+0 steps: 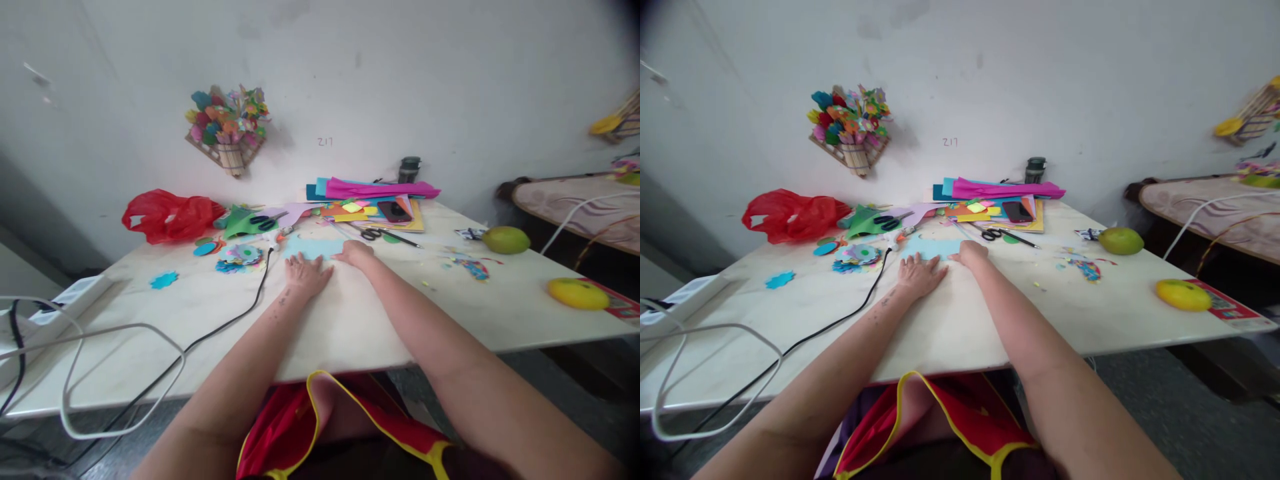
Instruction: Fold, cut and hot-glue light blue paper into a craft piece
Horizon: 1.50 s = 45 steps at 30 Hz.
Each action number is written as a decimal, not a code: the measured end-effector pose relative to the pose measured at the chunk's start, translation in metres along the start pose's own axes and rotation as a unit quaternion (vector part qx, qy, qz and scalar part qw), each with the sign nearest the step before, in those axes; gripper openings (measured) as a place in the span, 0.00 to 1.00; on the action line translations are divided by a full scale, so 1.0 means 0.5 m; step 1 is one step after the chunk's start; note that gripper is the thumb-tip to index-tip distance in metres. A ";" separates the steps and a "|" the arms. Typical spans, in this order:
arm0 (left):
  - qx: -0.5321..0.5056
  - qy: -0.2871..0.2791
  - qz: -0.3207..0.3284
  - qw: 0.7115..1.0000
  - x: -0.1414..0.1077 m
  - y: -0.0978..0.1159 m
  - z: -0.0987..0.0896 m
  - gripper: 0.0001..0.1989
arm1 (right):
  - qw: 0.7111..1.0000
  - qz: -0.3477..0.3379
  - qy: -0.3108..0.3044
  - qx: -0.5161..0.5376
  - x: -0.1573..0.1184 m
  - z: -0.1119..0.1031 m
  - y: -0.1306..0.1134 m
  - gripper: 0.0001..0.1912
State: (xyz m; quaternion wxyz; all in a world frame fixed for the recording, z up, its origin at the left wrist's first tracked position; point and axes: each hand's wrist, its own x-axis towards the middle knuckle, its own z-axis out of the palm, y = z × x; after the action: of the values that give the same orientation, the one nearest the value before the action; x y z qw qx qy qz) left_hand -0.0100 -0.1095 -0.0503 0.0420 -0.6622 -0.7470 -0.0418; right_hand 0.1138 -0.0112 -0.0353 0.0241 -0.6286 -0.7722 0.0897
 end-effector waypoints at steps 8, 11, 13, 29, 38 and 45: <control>0.016 -0.005 0.008 1.000 0.003 -0.001 0.001 0.35 | 0.998 -0.025 0.013 -0.054 -0.023 -0.007 0.018 0.26; 0.019 -0.003 0.013 1.000 0.003 -0.003 0.002 0.35 | 0.998 -0.031 0.009 -0.051 -0.026 -0.011 0.022 0.23; 0.019 -0.001 0.016 1.000 0.003 -0.005 0.005 0.35 | 0.999 -0.031 0.002 -0.038 -0.023 -0.015 0.029 0.22; -0.052 -0.010 0.062 0.997 0.052 -0.048 0.008 0.25 | 0.987 -0.116 0.093 0.054 -0.011 -0.022 0.083 0.17; -0.006 0.042 -0.042 0.998 0.018 0.002 0.014 0.34 | 0.968 -0.212 0.048 -0.126 -0.039 0.004 0.027 0.19; -0.039 0.007 -0.047 0.998 0.021 -0.009 0.020 0.39 | 0.951 -0.240 0.084 -0.173 -0.053 0.005 0.010 0.16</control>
State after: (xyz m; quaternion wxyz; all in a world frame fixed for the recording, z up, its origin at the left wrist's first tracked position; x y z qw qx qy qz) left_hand -0.0156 -0.0986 -0.0590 0.0196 -0.6268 -0.7751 -0.0771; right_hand 0.1239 -0.0363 -0.0368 0.0003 -0.4241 -0.8993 -0.1070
